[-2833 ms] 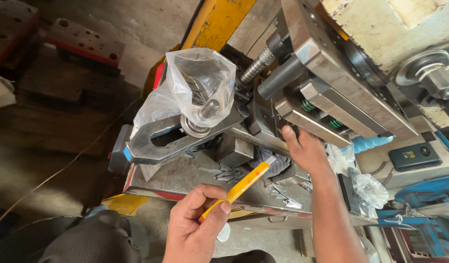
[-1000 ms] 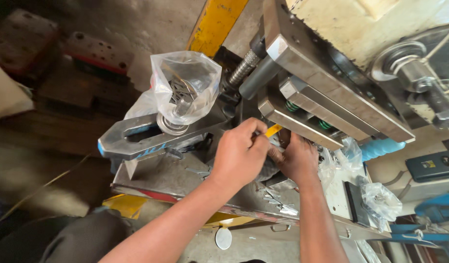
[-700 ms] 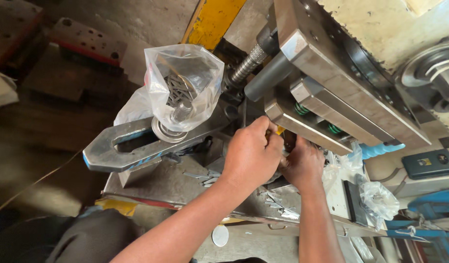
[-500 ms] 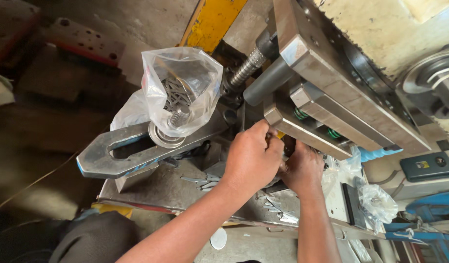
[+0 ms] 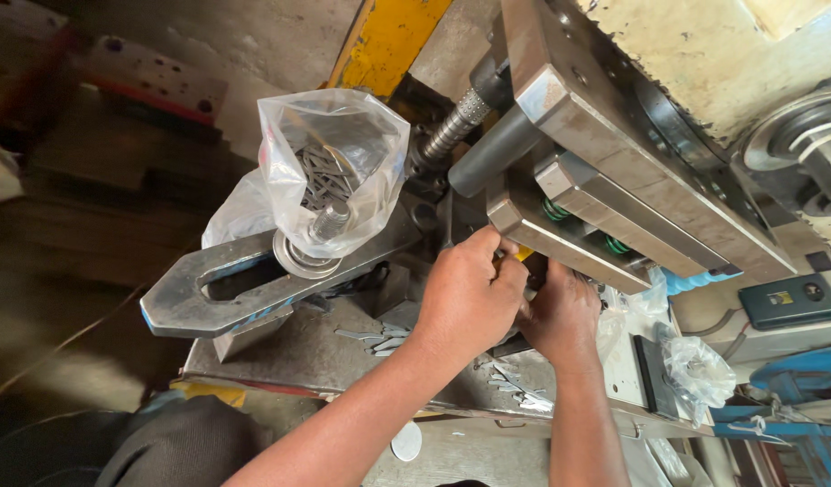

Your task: The person repeatedly places small metal pieces into a press machine and operates the lever to stamp or shape them. The person uses a yellow stick to assist with positioning and retrieval of the pieces. The finished pieces are collected in a plastic bag.

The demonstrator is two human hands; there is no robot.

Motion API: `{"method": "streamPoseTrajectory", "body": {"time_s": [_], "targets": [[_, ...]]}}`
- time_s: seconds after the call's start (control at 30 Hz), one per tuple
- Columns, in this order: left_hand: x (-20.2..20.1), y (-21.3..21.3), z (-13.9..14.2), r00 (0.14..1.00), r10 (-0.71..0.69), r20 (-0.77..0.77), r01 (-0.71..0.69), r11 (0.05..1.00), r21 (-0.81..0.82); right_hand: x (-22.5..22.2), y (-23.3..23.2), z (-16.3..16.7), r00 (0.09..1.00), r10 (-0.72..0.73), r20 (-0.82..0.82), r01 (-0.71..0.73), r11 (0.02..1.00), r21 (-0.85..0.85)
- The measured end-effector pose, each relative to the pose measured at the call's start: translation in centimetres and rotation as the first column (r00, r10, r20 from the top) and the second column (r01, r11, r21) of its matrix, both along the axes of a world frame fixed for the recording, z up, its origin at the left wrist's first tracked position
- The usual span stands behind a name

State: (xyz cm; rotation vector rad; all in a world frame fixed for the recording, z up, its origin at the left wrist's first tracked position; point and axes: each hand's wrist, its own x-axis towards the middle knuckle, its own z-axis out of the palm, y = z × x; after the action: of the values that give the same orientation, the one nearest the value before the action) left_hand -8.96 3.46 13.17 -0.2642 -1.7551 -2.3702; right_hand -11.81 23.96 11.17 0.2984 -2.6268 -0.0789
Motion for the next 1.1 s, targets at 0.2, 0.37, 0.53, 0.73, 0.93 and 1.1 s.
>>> {"method": "streamPoseTrajectory", "body": {"time_s": [0.2,0.37,0.53,0.73,0.93,1.1], "targets": [[0.2,-0.5,-0.3,0.997,-0.073,0.019,0.072,0.997,0.041,0.4,-0.4,0.0,0.998,0.039,-0.048,-0.038,0.999,0.014],[0.7,-0.8,-0.3,0.998,-0.027,-0.061,0.026,1.000,-0.018,0.6,-0.9,0.2,1.000,-0.001,-0.028,0.002,0.999,0.032],[0.7,-1.9,-0.6,0.998,0.000,-0.069,0.002,1.000,0.022,0.7,-1.1,0.4,0.999,-0.034,-0.018,0.035,0.996,0.077],[0.7,-4.1,-2.1,0.996,0.072,-0.050,-0.067,0.992,0.103,1.0,-1.2,0.4,0.998,0.013,-0.057,-0.010,0.998,0.054],[2.8,-4.9,-2.1,0.999,0.030,-0.035,-0.028,0.998,0.054,1.1,-1.7,0.6,0.997,-0.081,-0.018,0.082,0.995,0.063],[4.2,-6.3,-1.1,0.999,-0.014,-0.042,0.012,0.999,-0.039,1.2,-1.7,0.8,1.000,-0.016,-0.025,0.016,1.000,-0.010]]}}
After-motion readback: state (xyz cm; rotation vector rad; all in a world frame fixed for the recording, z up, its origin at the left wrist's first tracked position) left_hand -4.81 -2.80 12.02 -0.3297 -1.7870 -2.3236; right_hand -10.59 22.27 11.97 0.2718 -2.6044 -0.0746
